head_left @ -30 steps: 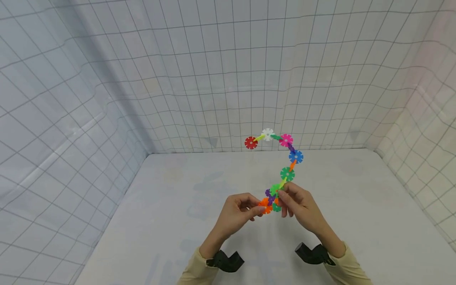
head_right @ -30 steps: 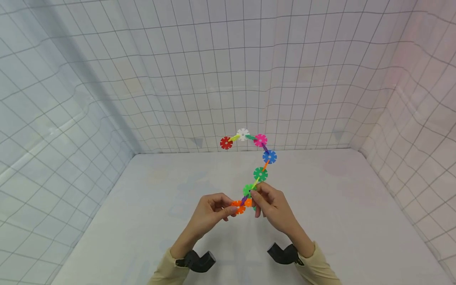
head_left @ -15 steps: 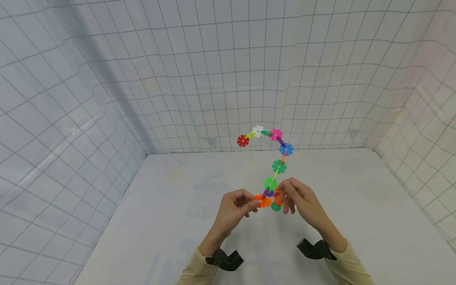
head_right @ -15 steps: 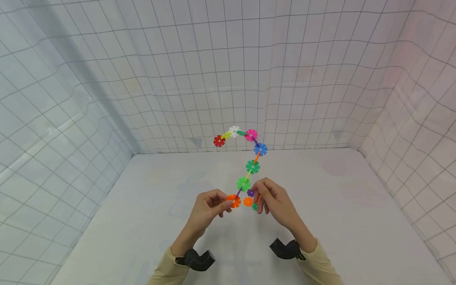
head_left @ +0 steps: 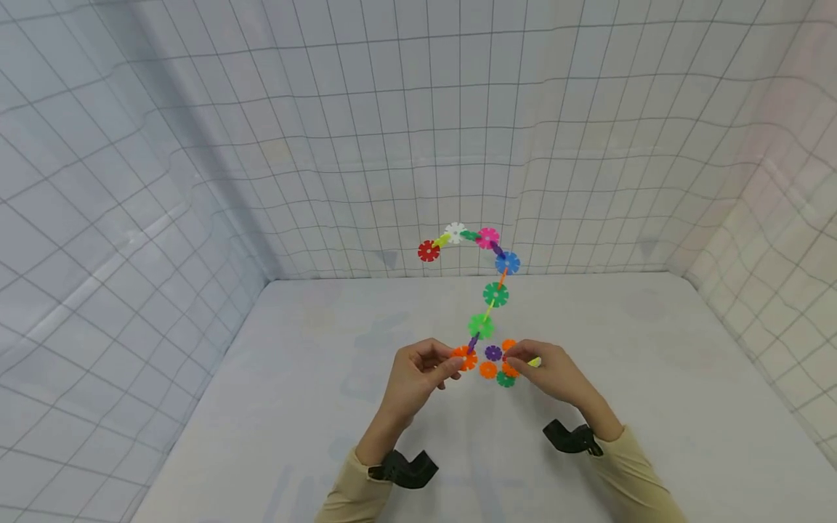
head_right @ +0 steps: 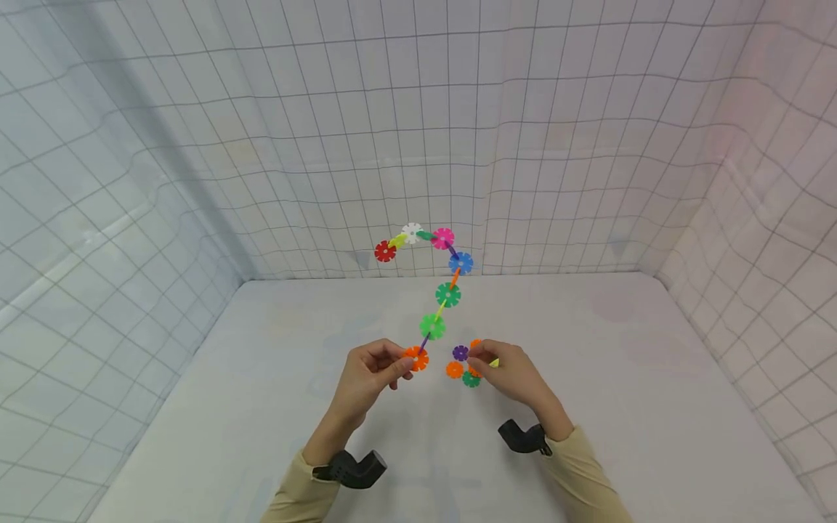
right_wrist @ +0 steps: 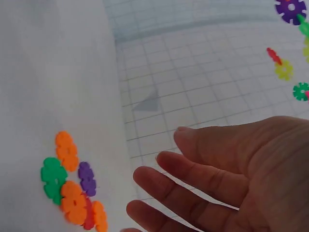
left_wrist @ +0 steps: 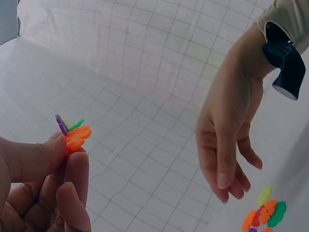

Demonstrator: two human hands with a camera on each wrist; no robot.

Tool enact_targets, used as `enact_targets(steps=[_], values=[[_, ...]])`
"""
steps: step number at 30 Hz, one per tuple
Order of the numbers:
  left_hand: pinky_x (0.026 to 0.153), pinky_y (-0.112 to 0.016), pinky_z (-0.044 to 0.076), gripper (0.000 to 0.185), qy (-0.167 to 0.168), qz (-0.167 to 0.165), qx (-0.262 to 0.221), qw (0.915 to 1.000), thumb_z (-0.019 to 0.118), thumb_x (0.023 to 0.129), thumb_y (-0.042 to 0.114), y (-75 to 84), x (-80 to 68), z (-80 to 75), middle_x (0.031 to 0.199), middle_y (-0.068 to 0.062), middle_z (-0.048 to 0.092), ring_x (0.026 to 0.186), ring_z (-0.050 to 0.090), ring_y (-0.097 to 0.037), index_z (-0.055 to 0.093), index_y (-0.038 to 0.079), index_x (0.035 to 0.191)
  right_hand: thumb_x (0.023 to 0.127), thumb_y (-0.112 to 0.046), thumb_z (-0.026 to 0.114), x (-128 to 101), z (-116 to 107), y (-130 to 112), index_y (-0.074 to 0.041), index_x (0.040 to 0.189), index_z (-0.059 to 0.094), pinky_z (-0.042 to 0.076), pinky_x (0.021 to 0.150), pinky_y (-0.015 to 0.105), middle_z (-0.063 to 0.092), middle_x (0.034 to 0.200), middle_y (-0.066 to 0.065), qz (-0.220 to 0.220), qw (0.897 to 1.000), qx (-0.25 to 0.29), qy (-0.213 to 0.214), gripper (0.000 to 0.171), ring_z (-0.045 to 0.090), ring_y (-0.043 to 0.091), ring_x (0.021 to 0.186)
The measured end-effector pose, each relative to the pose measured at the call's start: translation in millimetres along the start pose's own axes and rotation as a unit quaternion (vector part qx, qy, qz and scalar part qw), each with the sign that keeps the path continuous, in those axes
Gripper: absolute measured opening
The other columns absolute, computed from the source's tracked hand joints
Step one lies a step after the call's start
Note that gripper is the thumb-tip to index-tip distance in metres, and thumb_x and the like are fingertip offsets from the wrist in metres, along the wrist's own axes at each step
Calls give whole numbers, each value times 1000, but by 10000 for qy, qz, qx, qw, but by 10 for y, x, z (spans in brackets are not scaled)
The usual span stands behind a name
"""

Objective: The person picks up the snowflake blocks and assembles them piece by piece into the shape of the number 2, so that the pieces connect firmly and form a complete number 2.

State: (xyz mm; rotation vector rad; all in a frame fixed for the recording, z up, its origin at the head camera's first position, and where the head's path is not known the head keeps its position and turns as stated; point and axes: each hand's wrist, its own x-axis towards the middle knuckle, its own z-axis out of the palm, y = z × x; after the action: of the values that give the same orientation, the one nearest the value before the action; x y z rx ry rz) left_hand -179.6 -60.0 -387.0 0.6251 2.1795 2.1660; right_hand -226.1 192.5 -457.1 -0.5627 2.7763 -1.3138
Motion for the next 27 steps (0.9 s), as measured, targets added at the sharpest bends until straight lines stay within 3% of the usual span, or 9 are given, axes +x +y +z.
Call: enact_targets(steps=[5, 13, 23, 27], values=[[54, -25, 46, 8, -2, 4, 1, 10000, 64, 88, -3, 3, -1, -5, 76, -23, 64, 65, 60, -11, 63, -11, 86, 90, -16, 65, 91, 146, 192, -5, 104, 70, 49, 74, 41, 65, 97, 3, 135, 9982, -579, -36, 18, 58, 25, 91], [54, -25, 47, 9, -1, 45, -18, 10000, 64, 88, -3, 18, -9, 8, 77, -24, 64, 66, 60, -12, 62, -12, 86, 84, -22, 73, 159, 290, 381, -3, 105, 69, 44, 67, 35, 54, 85, 4, 478, 9852, -1642, 91, 29, 49, 20, 77], [53, -23, 46, 9, 17, 145, 2, 9999, 64, 87, -5, 32, -17, 6, 75, -26, 63, 64, 60, -10, 61, -13, 86, 81, -19, 76, 142, 299, 406, -3, 95, 65, 42, 64, 33, 52, 80, 2, 621, 9911, -1164, 150, 24, 47, 18, 72], [53, -25, 47, 10, 41, 154, -22, 9999, 65, 86, -4, -107, 5, -23, 75, -24, 64, 64, 61, -12, 61, -13, 87, 81, -10, 73, 135, 282, 390, -6, 93, 62, 44, 63, 32, 56, 79, 1, 744, 9941, -778, 137, 17, 51, 18, 70]])
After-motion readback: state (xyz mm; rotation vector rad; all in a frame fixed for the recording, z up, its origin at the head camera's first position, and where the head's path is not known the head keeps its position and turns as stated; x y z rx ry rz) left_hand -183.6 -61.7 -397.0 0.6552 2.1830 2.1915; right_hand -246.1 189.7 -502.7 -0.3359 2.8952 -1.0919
